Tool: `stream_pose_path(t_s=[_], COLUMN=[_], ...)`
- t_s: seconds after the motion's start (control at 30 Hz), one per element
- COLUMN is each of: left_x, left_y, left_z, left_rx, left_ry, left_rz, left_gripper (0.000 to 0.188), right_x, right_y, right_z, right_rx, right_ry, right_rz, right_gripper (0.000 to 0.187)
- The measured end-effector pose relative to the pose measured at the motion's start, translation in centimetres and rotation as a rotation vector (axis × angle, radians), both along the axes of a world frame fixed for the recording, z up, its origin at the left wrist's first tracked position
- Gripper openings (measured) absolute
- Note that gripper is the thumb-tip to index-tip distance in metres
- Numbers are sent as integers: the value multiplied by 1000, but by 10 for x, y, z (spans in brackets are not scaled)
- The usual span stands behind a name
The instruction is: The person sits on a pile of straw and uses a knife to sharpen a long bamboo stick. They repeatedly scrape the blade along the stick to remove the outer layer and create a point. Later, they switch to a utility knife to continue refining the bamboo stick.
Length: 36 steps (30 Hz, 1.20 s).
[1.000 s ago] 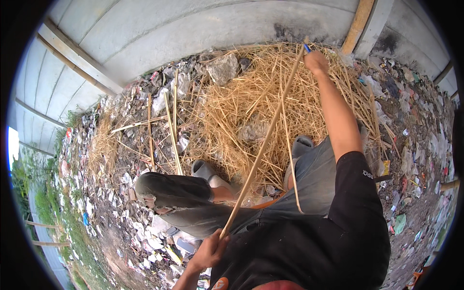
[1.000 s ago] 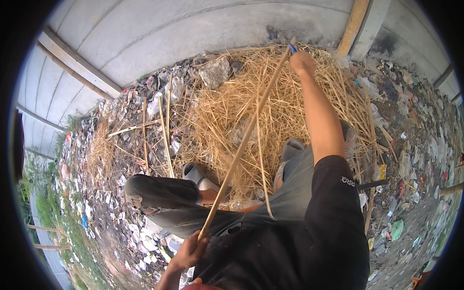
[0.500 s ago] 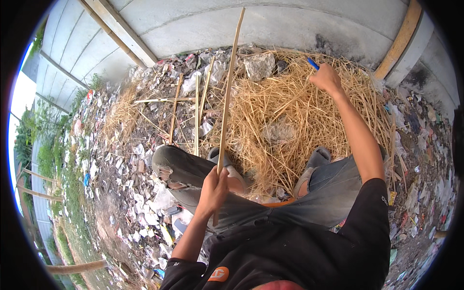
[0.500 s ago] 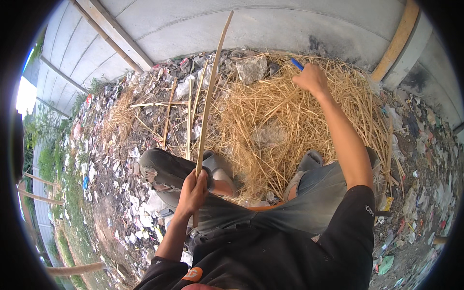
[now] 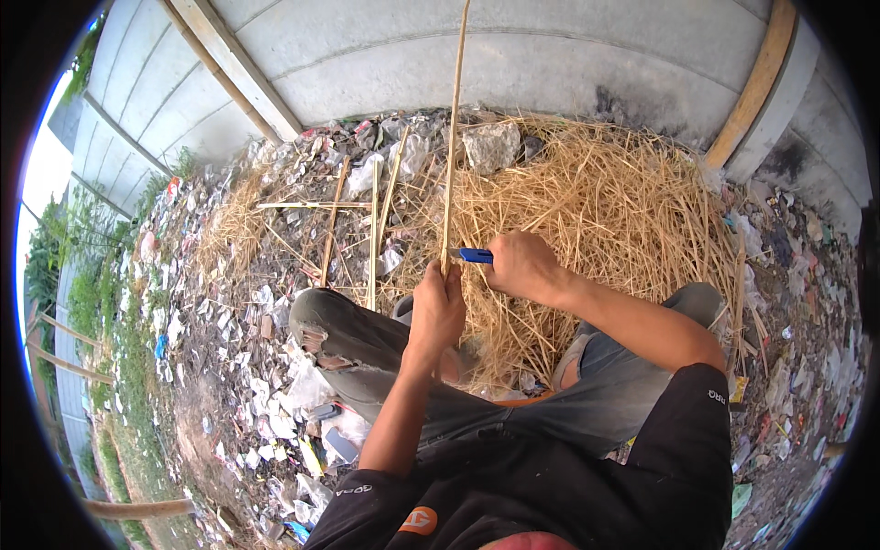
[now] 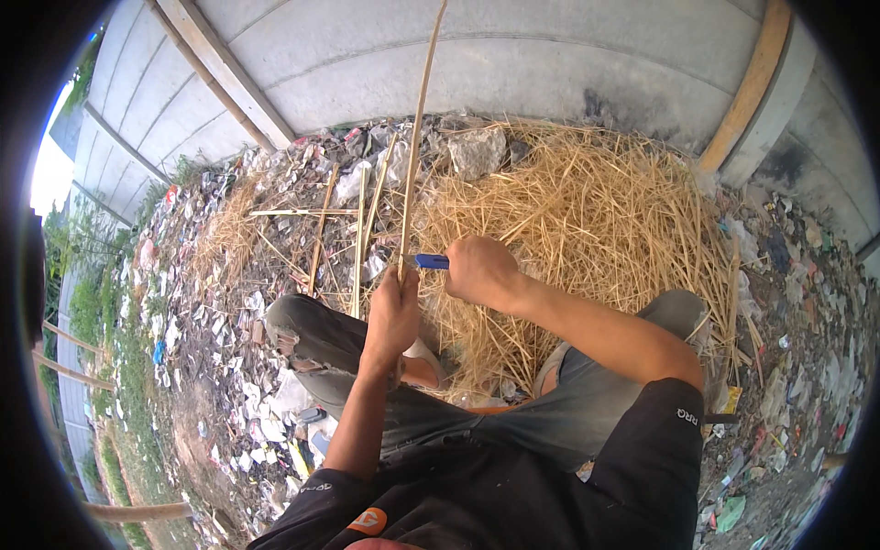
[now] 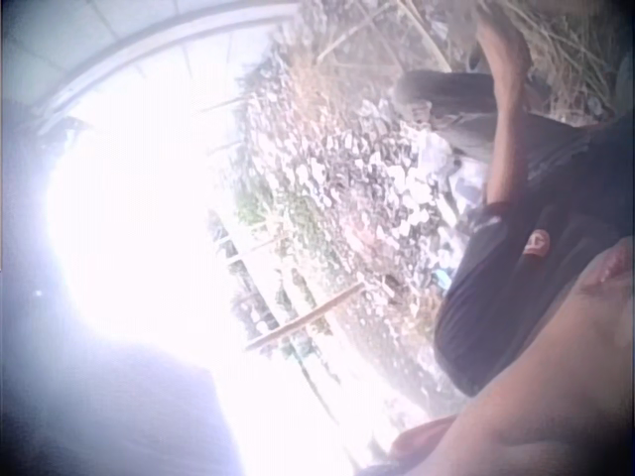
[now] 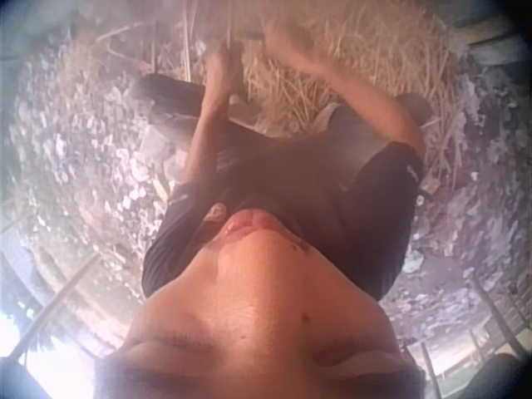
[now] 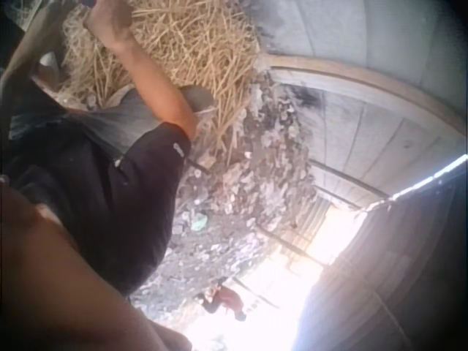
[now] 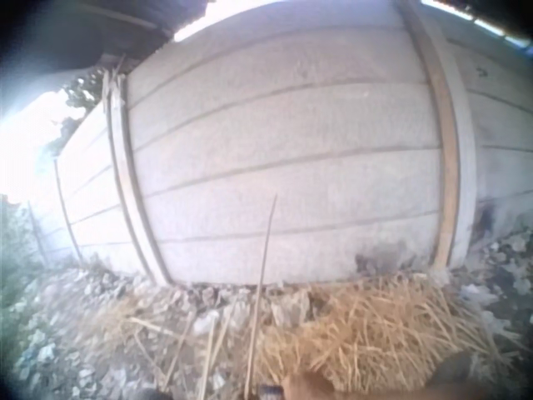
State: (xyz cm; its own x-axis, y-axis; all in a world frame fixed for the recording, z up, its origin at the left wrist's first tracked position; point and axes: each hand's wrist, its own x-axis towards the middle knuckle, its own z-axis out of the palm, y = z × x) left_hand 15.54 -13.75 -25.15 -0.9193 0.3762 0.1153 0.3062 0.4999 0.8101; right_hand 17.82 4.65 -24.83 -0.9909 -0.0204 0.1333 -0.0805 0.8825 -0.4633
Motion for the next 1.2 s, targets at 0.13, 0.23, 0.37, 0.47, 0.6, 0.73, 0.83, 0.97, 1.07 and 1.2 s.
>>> stream_pose_path(t_s=[0.13,0.23,0.37,0.47,0.6,0.73,0.83,0.97,1.07,1.2], left_x=[5,10,11,11,17,55,89,97,105,120], left_y=[7,8,12,13,12,-2,-12,-38,-81,-126], left_z=[0,-2,-7,-14,-16,-30,-23,-23,-22,-4], left_rx=[-31,-116,-199,-245,-271,-268,-201,-240,-313,-327], left_ry=[33,56,21,39,24,30,-15,-67,-77,-137], left_rz=[-4,-5,-14,-21,-32,-198,-274,-364,-406,-421], left_gripper=[29,28,27,28,29,31,28,24,17,17], right_x=[-5,-14,-23,-39,-48,-71,-64,-50,-34,-22], right_y=[-3,1,10,22,33,96,170,216,239,261], right_z=[-16,-7,-9,-34,-46,-33,-28,-22,-16,-22], right_rx=[38,131,200,271,323,31,22,55,11,131], right_ry=[80,-89,-188,-132,-69,-106,-176,-140,-48,-57], right_rz=[-32,-66,-73,-99,-46,-465,-647,-796,-943,-910], right_gripper=[16,16,22,26,24,12,18,18,17,17])
